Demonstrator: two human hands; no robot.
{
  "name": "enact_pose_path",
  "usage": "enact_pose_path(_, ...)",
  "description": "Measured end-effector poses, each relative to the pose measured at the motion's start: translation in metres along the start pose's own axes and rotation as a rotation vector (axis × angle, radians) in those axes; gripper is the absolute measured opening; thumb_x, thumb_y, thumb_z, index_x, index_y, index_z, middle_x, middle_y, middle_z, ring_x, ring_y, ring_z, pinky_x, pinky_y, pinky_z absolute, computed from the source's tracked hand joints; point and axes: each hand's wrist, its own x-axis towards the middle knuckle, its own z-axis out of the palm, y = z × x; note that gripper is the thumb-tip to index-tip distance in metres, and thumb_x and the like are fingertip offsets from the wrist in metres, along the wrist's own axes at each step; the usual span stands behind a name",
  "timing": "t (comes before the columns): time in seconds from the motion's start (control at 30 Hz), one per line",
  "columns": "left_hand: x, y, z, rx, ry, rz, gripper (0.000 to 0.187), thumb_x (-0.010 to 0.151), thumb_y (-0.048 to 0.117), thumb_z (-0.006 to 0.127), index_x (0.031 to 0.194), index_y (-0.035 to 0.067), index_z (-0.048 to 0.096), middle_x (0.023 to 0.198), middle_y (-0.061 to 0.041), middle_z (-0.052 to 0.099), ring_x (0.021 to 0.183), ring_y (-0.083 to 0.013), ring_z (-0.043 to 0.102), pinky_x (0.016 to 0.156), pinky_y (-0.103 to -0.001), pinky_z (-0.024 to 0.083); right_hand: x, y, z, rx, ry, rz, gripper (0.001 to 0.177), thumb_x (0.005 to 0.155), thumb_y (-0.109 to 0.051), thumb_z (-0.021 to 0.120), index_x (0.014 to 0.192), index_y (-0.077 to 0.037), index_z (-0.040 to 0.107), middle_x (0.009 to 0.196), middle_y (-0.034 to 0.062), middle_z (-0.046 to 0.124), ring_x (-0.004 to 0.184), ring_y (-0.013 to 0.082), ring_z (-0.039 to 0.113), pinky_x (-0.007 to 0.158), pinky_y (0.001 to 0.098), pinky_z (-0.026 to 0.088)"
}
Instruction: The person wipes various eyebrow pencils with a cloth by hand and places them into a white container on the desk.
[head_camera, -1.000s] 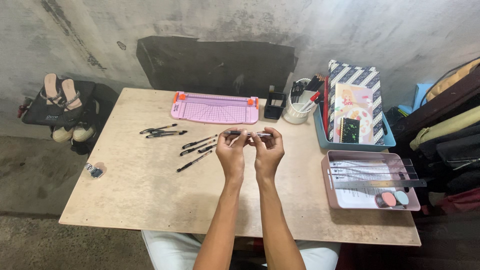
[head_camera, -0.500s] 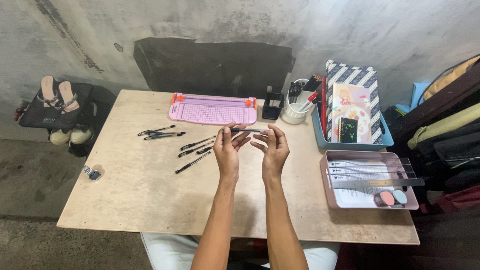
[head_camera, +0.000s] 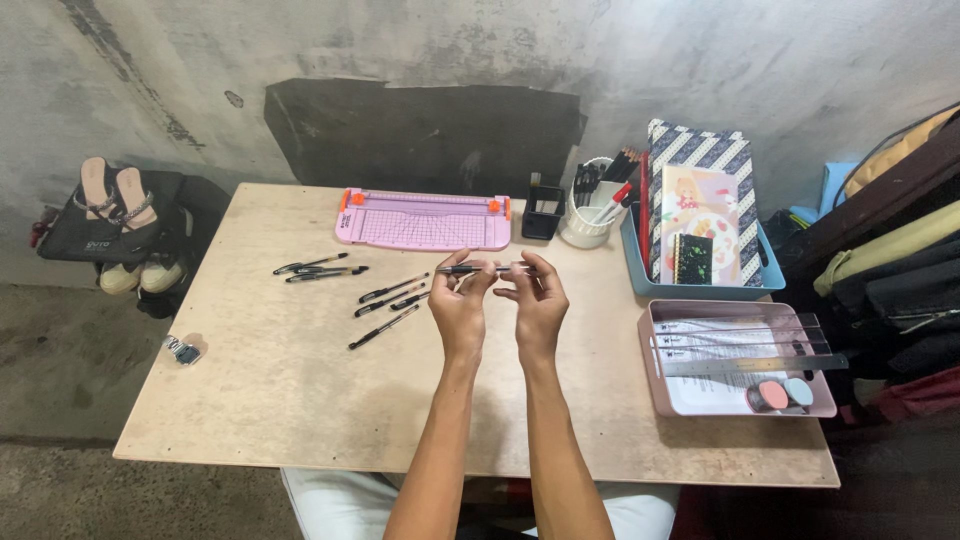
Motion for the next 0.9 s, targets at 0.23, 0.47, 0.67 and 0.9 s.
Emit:
enact_pose_path(0.23, 0.003, 0.007, -0.006, -0.065, 0.002, -0.096, 0.039, 0.106, 0.026, 0.051, 0.124, -0.006, 0.06, 0.101, -0.016, 0.072, 0.094, -0.0258, 0.078, 0.086, -0.035, 0.067, 0.003, 0.006, -0.005, -0.043, 0.026, 0.033, 0.036, 0.102, -0.021, 0.063, 0.124, 0.007, 0.067, 0.097, 0.0147, 0.073, 0.084, 0.021, 0.074, 0.074, 0.0336, 0.067)
enact_pose_path(0.47, 0.002, 0.008, -0.007, -0.083, -0.017, -0.116, 0.046, 0.109, 0.033, 0.04, 0.124, -0.007, 0.059, 0.104, -0.019, 0.069, 0.097, -0.0303, 0.077, 0.087, -0.039, 0.066, 0.003, 0.005, -0.009, 0.025, 0.022, 0.037, 0.038, 0.105, -0.024, 0.057, 0.126, 0.007, 0.066, 0.098, 0.0153, 0.074, 0.086, 0.0221, 0.075, 0.075, 0.0337, 0.067)
enact_pose_path(0.67, 0.003, 0.001, 0.0, -0.107, -0.034, -0.145, 0.041, 0.106, 0.032, 0.049, 0.119, -0.006, 0.059, 0.105, -0.016, 0.071, 0.095, -0.0276, 0.076, 0.084, -0.037, 0.065, 0.006, 0.005, -0.017, 0.043, 0.052, 0.032, 0.037, 0.104, -0.022, 0.058, 0.125, 0.007, 0.066, 0.098, 0.0154, 0.073, 0.087, 0.0223, 0.076, 0.074, 0.0348, 0.067)
enact_pose_path(0.9, -0.002, -0.03, 0.039, -0.027, -0.092, -0.126, 0.025, 0.095, 0.008, 0.07, 0.114, -0.005, 0.061, 0.103, -0.012, 0.07, 0.091, -0.0187, 0.073, 0.08, -0.033, 0.066, 0.026, 0.007, -0.058, 0.053, 0.157, 0.089, 0.037, 0.104, -0.024, 0.059, 0.122, 0.008, 0.068, 0.097, 0.0152, 0.072, 0.082, 0.0222, 0.074, 0.074, 0.0339, 0.067)
